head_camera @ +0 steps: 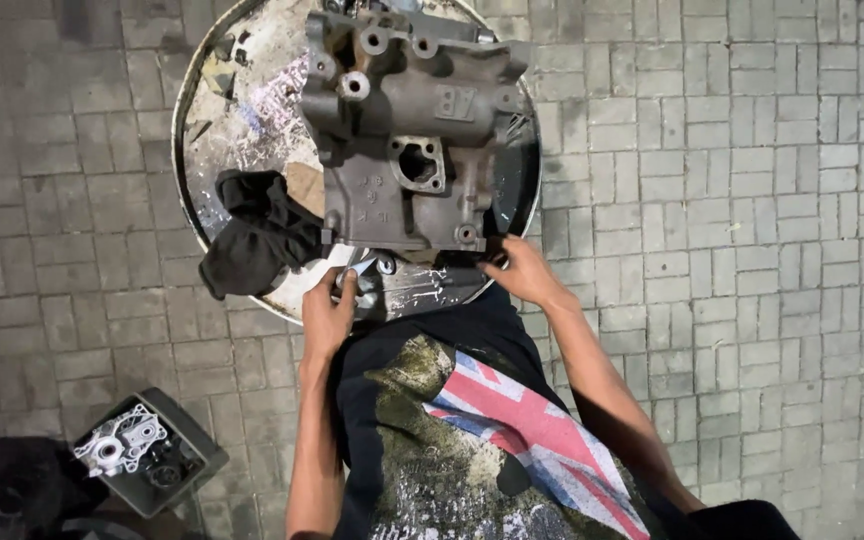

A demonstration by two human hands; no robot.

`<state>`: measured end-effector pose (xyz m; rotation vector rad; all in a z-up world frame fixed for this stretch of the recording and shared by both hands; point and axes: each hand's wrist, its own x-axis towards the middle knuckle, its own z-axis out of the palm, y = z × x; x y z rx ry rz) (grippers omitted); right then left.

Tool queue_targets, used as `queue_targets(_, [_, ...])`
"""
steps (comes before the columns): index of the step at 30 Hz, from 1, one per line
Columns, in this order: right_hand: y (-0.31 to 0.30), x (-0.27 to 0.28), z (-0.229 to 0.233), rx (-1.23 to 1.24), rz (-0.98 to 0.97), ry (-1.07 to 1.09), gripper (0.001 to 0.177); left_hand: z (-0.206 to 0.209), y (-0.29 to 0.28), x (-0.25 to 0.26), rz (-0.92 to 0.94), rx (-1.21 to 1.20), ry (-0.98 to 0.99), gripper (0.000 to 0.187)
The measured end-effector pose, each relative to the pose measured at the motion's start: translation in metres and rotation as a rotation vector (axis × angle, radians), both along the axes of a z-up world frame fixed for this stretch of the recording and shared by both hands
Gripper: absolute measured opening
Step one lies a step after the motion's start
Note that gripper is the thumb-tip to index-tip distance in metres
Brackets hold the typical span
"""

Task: The person cleans a metal engine part resting on a metal drum using a black cloth and a small metal tool. They wipe the surface and scrape specific areas to remove residue.

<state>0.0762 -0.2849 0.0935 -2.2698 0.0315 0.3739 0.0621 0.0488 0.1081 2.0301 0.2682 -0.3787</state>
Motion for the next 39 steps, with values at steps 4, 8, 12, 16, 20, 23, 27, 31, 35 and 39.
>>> queue_targets(4, [-0.020, 0.003, -0.041, -0.084, -0.093, -0.220, 0.029, -0.004, 0.005, 0.000, 0.020, -0.002, -0.024, 0.036])
queue_targets(8, [-0.029, 0.031, -0.048, 0.004, -0.285, -0.421, 0.027, 0.002, 0.009, 0.000, 0.098, -0.014, -0.090, 0.035])
queue_targets(12, [-0.066, 0.088, -0.061, -0.152, -0.327, -0.603, 0.023, -0.007, 0.016, -0.005, 0.182, 0.020, -0.170, 0.031])
queue_targets(16, [-0.048, 0.127, -0.011, -0.240, -0.181, -0.483, 0.022, -0.049, 0.032, -0.010, 0.183, 0.124, -0.259, 0.032])
queue_targets(20, [-0.071, 0.141, -0.052, -0.349, 0.006, -0.294, 0.029, -0.099, 0.039, -0.014, 0.178, 0.378, -0.400, 0.032])
queue_targets(23, [-0.078, 0.152, -0.064, -0.515, 0.150, -0.269, 0.023, -0.111, 0.036, -0.015, 0.207, 0.478, -0.473, 0.029])
queue_targets(27, [-0.086, 0.151, -0.040, -0.329, 0.219, -0.299, 0.012, -0.114, 0.036, -0.014, 0.220, 0.532, -0.525, 0.025])
queue_targets(31, [-0.149, 0.154, -0.048, -0.872, 0.456, -0.251, 0.029, -0.115, 0.035, -0.017, 0.271, 0.530, -0.493, 0.024])
queue_targets(35, [-0.148, 0.133, 0.044, -0.869, 0.294, 0.000, 0.022, -0.124, 0.034, -0.017, 0.268, 0.591, -0.472, 0.021])
queue_targets(39, [-0.153, 0.101, 0.099, -0.631, -0.039, 0.072, 0.023, -0.130, 0.038, -0.015, 0.223, 0.624, -0.493, 0.020])
